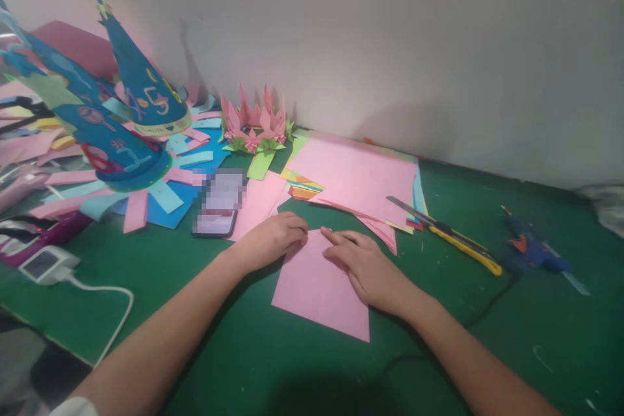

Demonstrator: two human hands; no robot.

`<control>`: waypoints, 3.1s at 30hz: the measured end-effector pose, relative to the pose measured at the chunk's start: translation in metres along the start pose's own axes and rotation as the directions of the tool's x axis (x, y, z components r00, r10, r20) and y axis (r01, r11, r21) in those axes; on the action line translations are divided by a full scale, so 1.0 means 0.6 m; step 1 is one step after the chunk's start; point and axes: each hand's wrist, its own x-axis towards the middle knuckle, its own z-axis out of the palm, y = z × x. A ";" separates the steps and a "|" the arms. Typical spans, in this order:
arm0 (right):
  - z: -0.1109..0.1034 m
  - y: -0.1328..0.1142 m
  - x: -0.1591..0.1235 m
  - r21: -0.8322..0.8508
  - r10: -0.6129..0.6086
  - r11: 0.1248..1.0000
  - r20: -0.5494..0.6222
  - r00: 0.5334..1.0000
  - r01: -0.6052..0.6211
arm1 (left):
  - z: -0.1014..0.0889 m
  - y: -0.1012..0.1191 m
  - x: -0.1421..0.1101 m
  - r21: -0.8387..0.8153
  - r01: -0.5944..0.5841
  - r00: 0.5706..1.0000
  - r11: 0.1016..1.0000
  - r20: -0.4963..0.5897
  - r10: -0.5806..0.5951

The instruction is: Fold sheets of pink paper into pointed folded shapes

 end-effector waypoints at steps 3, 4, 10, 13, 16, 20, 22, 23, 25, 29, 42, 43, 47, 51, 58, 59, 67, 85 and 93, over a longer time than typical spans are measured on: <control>0.000 0.000 0.000 0.005 0.001 1.000 0.007 1.000 -0.001 | -0.003 0.002 0.003 -0.031 -0.026 1.000 0.999 -0.013 0.026; 0.000 0.000 0.000 0.007 -0.001 1.000 0.005 1.000 0.001 | -0.004 0.002 0.003 -0.038 -0.031 0.999 0.999 -0.014 0.031; -0.001 -0.001 0.001 -0.005 -0.005 1.000 0.000 1.000 0.005 | -0.004 0.002 0.000 0.013 -0.054 0.998 0.998 0.032 0.053; -0.002 -0.002 0.003 -0.016 -0.004 1.000 0.002 1.000 0.004 | -0.003 0.011 0.001 0.129 -0.059 0.994 0.990 0.096 0.047; -0.003 -0.002 0.003 -0.016 -0.001 1.000 0.009 1.000 0.001 | -0.001 0.027 0.005 0.295 -0.028 0.987 0.955 0.159 -0.020; -0.002 -0.003 0.002 -0.029 0.007 1.000 0.015 1.000 -0.007 | -0.002 0.045 0.007 0.368 -0.009 0.978 0.930 0.196 -0.068; -0.001 -0.003 0.001 -0.037 0.005 0.999 0.015 1.000 -0.005 | -0.007 0.047 0.004 0.360 0.026 0.980 0.933 0.173 -0.094; 0.000 -0.003 0.001 -0.042 0.003 0.999 0.014 1.000 -0.003 | -0.012 0.046 0.002 0.357 0.051 0.981 0.933 0.157 -0.114; 0.000 -0.002 0.001 -0.048 0.001 0.999 0.010 1.000 -0.001 | -0.025 0.039 -0.003 0.360 0.115 0.980 0.926 0.114 -0.166; 0.000 0.000 0.002 -0.041 0.001 0.999 0.018 1.000 0.000 | -0.062 0.009 -0.021 0.388 0.433 0.901 0.814 -0.166 -0.401; -0.001 0.000 0.002 -0.010 -0.011 1.000 0.010 1.000 0.011 | -0.074 -0.028 -0.045 0.405 0.741 0.670 0.536 -0.503 -0.546; -0.001 0.000 0.002 -0.013 -0.011 1.000 0.009 1.000 0.011 | -0.062 -0.020 -0.036 0.383 0.705 0.702 0.597 -0.500 -0.507; -0.001 0.000 0.002 -0.026 -0.005 1.000 0.006 1.000 0.005 | -0.011 0.012 -0.006 0.267 0.489 0.852 0.830 -0.349 -0.389; -0.001 0.000 0.002 -0.028 -0.008 1.000 0.011 1.000 0.009 | -0.004 0.012 -0.007 0.278 0.479 0.863 0.833 -0.321 -0.389; 0.000 0.001 0.000 -0.009 -0.001 1.000 0.014 1.000 0.001 | -0.033 -0.014 -0.023 0.157 0.548 0.758 0.822 -0.509 -0.408; 0.000 0.001 0.000 -0.011 -0.003 1.000 0.012 1.000 0.003 | -0.026 -0.008 -0.020 0.138 0.488 0.805 0.862 -0.452 -0.384; -0.001 -0.002 0.002 -0.014 -0.010 1.000 0.003 1.000 0.010 | 0.026 0.044 0.009 0.136 0.202 0.976 0.970 -0.112 -0.187; 0.004 0.001 -0.002 -0.041 -0.007 0.999 -0.005 1.000 0.006 | 0.000 0.014 -0.004 0.213 0.210 0.974 0.954 -0.135 -0.185; 0.004 -0.002 -0.001 -0.057 0.001 0.998 -0.009 1.000 -0.002 | 0.012 0.016 -0.003 0.089 0.370 0.926 0.925 -0.111 -0.360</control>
